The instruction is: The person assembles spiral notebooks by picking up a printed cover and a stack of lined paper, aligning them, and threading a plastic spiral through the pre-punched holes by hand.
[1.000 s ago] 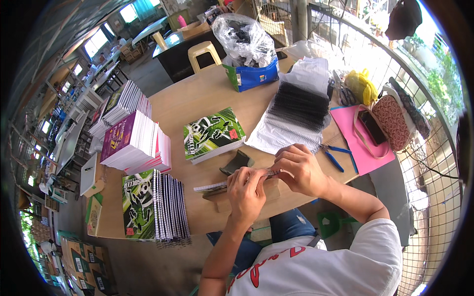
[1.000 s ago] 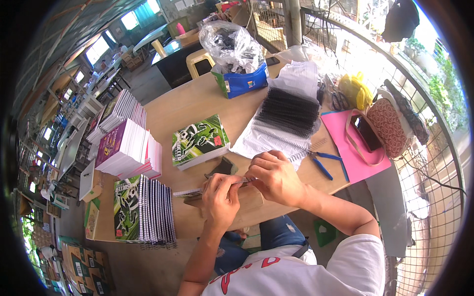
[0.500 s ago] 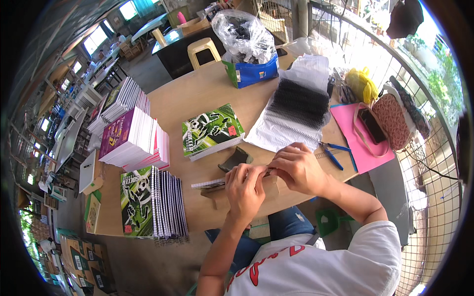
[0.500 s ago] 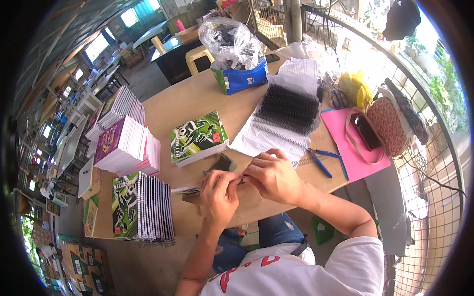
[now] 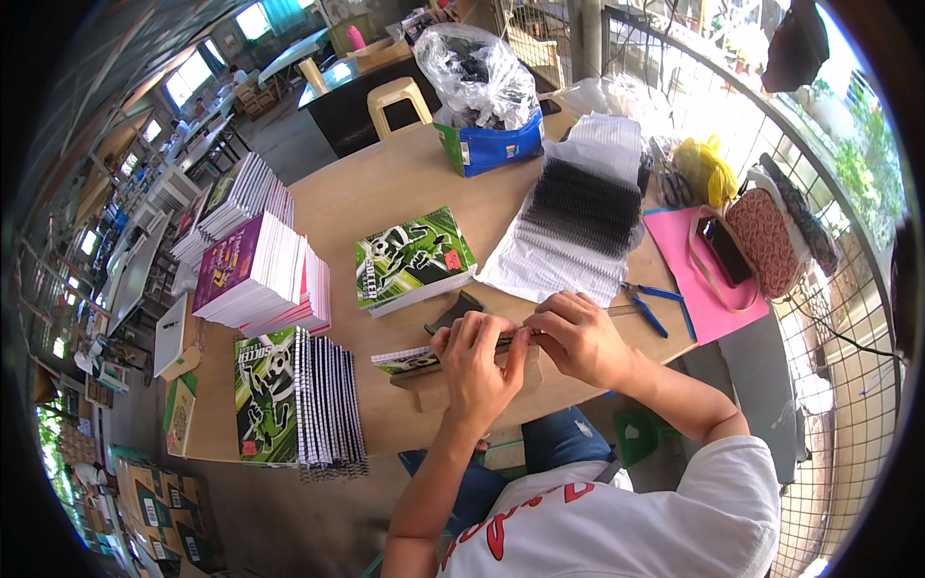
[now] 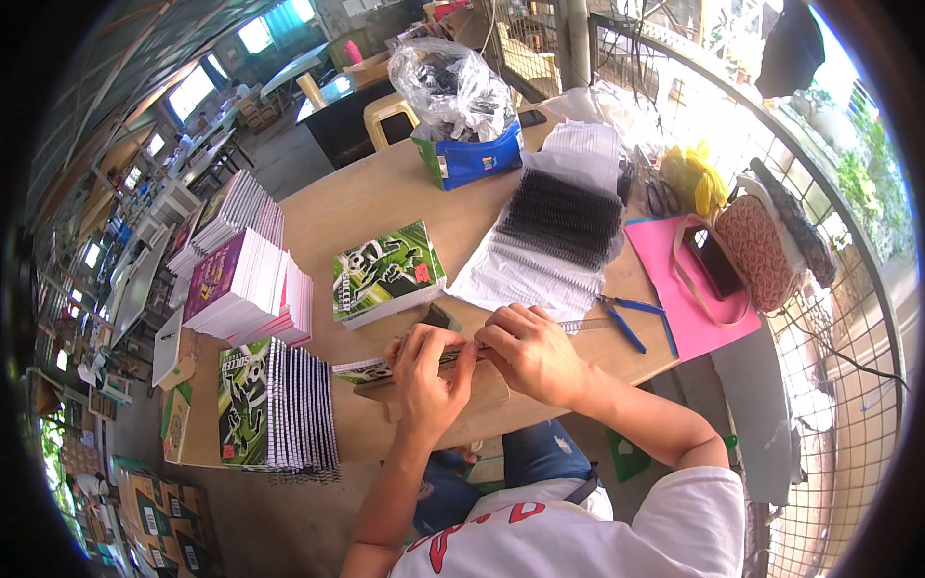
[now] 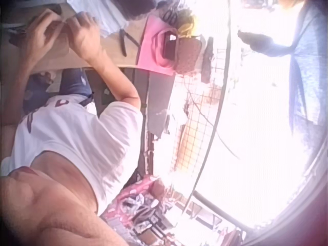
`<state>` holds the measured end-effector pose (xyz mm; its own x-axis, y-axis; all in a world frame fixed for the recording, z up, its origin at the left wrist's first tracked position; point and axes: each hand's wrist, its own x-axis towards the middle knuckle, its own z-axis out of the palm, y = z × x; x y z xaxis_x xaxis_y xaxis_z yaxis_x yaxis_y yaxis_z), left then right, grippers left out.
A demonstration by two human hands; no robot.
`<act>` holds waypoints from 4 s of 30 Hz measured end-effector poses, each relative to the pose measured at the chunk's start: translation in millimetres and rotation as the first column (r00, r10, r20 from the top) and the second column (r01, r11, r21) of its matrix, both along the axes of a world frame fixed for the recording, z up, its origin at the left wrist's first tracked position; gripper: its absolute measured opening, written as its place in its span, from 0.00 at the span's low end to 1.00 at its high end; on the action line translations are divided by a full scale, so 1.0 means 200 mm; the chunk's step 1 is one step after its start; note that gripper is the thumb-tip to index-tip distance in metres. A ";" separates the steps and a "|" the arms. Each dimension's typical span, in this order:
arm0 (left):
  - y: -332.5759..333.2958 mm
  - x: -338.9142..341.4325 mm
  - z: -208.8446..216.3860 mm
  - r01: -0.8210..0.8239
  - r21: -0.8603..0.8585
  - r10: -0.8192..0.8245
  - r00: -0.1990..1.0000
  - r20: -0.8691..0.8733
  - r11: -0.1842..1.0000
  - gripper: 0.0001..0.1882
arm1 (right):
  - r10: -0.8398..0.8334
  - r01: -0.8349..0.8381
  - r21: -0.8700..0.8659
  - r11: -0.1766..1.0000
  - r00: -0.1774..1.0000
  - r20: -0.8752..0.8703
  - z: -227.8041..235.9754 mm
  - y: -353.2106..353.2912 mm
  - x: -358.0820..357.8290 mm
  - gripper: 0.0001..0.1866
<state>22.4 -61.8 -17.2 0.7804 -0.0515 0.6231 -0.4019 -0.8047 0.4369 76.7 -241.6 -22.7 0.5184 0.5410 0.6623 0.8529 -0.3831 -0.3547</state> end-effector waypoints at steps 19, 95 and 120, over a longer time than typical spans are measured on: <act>0.06 -0.09 -0.12 -0.055 0.079 0.047 0.994 0.097 0.995 0.06 | 0.035 -0.379 -0.596 0.708 0.862 -0.506 -0.17 0.59 0.50 0.25; 0.35 -0.06 -0.18 -0.163 -0.135 0.183 0.970 0.157 0.977 0.25 | 0.199 -0.570 -0.413 0.710 0.725 -0.660 0.10 0.25 0.54 0.32; 0.28 -0.08 -0.07 -0.137 0.056 0.133 0.989 0.068 0.989 0.09 | 0.691 -0.757 0.262 0.598 0.322 -0.647 0.14 0.08 0.53 0.35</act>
<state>6.0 -6.4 -30.3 0.7417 0.0123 0.6707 -0.3135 -0.8775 0.3628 181.9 -225.7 5.6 0.1336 0.9506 0.2801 0.3628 0.2161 -0.9065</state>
